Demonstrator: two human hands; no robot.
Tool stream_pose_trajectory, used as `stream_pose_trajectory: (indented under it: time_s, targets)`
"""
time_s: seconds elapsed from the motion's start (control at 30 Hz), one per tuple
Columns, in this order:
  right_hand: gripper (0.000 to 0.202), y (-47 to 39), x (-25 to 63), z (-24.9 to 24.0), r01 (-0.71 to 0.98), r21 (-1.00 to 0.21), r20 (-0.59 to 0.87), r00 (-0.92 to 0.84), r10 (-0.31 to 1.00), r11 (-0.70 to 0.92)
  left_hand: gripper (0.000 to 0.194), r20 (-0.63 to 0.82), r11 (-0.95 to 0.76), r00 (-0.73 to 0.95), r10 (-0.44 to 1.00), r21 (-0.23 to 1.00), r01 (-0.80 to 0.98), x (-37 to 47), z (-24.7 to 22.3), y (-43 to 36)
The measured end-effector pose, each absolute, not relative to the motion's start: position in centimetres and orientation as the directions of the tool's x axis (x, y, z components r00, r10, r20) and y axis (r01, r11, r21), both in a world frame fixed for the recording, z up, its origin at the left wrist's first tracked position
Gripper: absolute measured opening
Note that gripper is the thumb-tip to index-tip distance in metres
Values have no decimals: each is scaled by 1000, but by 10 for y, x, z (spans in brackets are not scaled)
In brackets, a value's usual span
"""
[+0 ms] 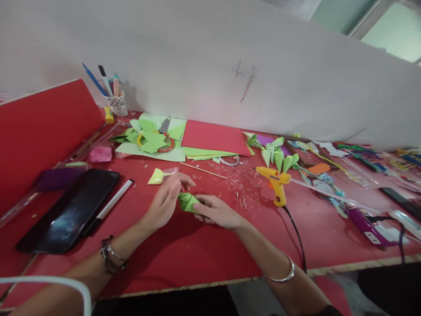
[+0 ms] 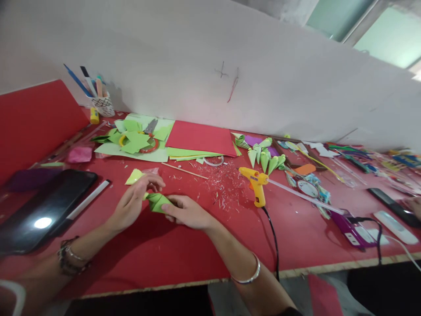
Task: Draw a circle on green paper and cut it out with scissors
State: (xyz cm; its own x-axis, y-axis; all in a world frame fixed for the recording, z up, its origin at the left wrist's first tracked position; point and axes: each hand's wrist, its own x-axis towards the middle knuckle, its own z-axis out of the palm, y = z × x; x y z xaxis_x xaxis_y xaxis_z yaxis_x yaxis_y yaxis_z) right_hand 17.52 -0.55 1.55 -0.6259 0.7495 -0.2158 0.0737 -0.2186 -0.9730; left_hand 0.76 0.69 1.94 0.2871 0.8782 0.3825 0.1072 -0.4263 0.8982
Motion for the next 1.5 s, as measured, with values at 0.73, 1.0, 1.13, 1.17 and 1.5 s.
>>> stream_pose_trajectory:
  time_s: [0.73, 1.0, 1.13, 1.17, 1.5]
  targets:
    - [29, 8, 193, 11, 565, -813, 75, -144, 987, 144, 36, 462, -513, 276, 843, 534, 673, -33, 21, 44]
    - [27, 10, 201, 7, 889, -435, 150, -87, 985, 145, 33, 125, -444, 426, 896, 240, 863, -49, -3, 56]
    - [26, 9, 197, 12, 872, -416, 399, -80, 913, 258, 25, 137, -492, 474, 869, 326, 807, -42, 8, 51]
    - [22, 8, 195, 14, 826, -453, 444, -117, 889, 335, 23, 145, -506, 488, 860, 355, 786, -38, 12, 48]
    - [21, -4, 175, 17, 426, -737, 441, -286, 851, 525, 21, 102, -546, 542, 834, 286, 787, -8, 26, 19]
